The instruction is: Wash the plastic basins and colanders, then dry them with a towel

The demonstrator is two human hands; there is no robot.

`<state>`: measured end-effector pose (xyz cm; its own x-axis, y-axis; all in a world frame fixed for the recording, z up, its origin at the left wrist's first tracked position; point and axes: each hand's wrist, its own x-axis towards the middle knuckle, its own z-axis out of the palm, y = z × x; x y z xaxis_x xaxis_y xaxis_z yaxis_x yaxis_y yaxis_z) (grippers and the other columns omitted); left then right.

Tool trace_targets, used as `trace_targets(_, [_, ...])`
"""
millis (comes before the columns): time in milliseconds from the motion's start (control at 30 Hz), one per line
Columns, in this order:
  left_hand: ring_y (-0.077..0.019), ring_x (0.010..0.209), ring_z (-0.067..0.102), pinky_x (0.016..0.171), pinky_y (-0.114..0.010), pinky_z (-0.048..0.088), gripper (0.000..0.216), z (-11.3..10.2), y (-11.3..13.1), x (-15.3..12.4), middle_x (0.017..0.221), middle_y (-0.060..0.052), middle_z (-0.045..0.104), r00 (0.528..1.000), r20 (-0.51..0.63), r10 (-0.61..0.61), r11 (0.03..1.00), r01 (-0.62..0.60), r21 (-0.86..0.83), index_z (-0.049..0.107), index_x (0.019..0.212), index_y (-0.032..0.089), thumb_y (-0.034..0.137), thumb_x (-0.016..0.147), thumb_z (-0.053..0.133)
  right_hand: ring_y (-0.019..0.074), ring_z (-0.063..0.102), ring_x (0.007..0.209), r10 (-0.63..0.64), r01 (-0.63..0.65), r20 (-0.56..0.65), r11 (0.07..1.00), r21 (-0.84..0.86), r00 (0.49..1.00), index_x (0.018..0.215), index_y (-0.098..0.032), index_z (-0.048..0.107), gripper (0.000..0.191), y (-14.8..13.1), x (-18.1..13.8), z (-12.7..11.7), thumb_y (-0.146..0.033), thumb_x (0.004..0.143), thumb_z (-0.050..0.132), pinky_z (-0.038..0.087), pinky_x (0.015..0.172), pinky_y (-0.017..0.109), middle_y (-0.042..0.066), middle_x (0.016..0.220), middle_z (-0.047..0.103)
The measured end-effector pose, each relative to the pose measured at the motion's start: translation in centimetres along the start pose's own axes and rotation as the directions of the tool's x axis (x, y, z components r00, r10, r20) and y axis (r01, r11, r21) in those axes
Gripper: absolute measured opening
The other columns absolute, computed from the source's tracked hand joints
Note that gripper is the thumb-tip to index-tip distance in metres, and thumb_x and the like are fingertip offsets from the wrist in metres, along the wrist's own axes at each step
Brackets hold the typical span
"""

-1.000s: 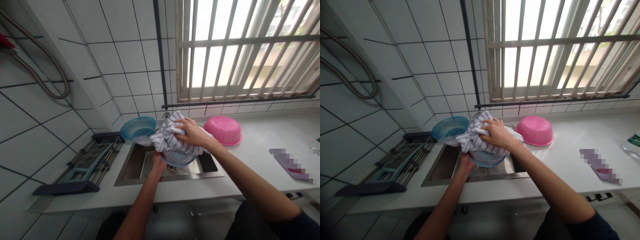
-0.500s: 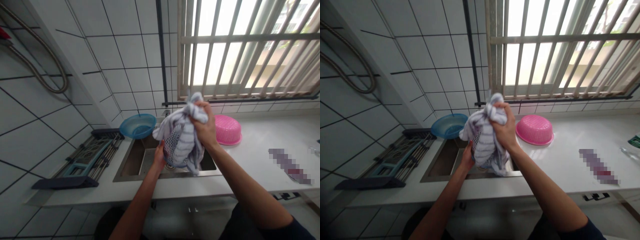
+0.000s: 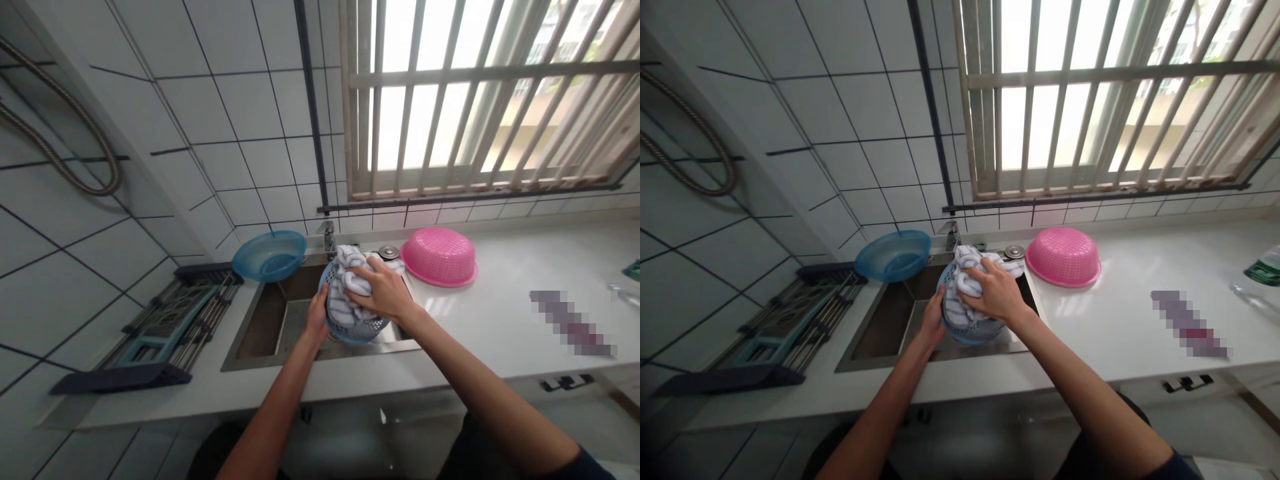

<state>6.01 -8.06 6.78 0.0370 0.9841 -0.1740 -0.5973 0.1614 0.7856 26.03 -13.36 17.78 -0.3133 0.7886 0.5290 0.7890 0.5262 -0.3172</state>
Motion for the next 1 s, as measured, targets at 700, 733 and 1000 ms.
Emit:
trace_targets(700, [-0.0243,0.092,0.071,0.087,-0.031,0.055,0.034,-0.3,0.2,0.3,0.081,-0.005,0.077,0.952,-0.191,0.237,0.944,-0.180,0.276,0.076,0.082,0.018,0.048,0.096,0.068,0.0287,0.064,0.109,0.037,0.010,0.281,0.986,-0.166,0.959,0.124,-0.025,0.069,0.036,-3.9,1.1,2.4,-0.023,0.089,0.065,0.053,0.090,0.036,0.010,0.125,0.069])
trace_targets(733, [-0.0239,0.089,0.070,0.084,-0.030,0.053,0.034,-0.4,0.1,0.4,0.074,-0.004,0.073,0.945,-0.200,0.259,0.932,-0.191,0.307,0.074,0.076,0.019,0.047,0.095,0.070,0.0291,0.064,0.109,0.063,-0.012,0.270,0.982,-0.187,0.961,0.123,-0.024,0.069,0.034,-3.8,1.6,2.3,-0.024,0.089,0.065,0.053,0.091,0.036,0.011,0.124,0.069])
trace_targets(1000, [-0.0260,0.088,0.066,0.080,-0.029,0.048,0.038,-0.2,-0.4,0.1,0.069,-0.005,0.069,0.926,-0.170,0.336,0.867,-0.234,0.440,0.070,0.067,0.019,0.047,0.093,0.072,0.0288,0.068,0.106,0.305,-0.272,0.151,0.940,-0.209,0.940,0.121,-0.020,0.070,0.033,-0.7,5.3,0.9,-0.039,0.096,0.059,0.051,0.089,0.035,0.015,0.122,0.069])
